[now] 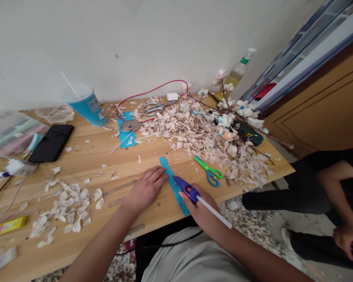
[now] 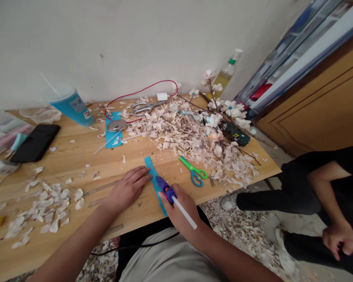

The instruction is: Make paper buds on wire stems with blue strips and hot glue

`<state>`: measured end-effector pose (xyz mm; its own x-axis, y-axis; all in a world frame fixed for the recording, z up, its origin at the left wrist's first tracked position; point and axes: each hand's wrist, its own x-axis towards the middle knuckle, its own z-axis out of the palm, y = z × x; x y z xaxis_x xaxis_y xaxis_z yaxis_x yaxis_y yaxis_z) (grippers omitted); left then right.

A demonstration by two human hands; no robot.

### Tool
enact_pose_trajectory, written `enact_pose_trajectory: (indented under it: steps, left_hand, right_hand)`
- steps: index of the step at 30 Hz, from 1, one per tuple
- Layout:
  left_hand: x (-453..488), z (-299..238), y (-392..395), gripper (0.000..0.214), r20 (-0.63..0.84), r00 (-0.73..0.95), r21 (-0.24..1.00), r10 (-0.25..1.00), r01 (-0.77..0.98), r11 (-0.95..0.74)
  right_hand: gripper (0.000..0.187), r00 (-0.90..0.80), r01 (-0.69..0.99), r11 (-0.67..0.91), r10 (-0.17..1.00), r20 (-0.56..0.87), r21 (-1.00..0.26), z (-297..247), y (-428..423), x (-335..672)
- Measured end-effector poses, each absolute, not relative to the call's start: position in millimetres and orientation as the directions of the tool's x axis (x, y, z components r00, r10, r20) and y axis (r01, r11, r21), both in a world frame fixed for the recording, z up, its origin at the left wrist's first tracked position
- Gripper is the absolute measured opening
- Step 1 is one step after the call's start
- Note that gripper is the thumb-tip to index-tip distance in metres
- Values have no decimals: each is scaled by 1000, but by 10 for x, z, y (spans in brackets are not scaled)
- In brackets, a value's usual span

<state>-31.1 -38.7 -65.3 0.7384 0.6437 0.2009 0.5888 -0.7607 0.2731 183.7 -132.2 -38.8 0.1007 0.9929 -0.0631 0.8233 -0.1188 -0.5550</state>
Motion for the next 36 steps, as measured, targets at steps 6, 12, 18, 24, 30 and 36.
enact_pose_trajectory:
  steps: [6,12,18,24,30,36]
  left_hand:
    - [-326,-660,-371,34,226,741,268,632,576,-772]
    - [-328,-665,-371,33,253,738,228,626,583,-780]
    - [-316,-634,-371,33,242,739,230,629,586,-777]
    - [-305,-624,-377,33,230,733,241,640,594,-767]
    - [-307,-643,-380,35,237,728,256,643,592,-764]
    - [-306,-657,-376,34,237,729,272,642,585,-764]
  right_hand:
    - [22,136,847,-130,990,-26,-516,-414,-1320,1832]
    - [20,98,829,-126,992,-79,-546,-365,-1344,1846]
    - [23,144,831,-161,987,-73,-532,-388,-1394,1858]
    - [23,100,808,-136,991,-94,-573,-359,-1479,1893]
    - [27,140,833,-165,986,-87,-527,-417,-1506,1917]
    - [25,105,813,-164,985,-137,-559,-316,-1562,1945]
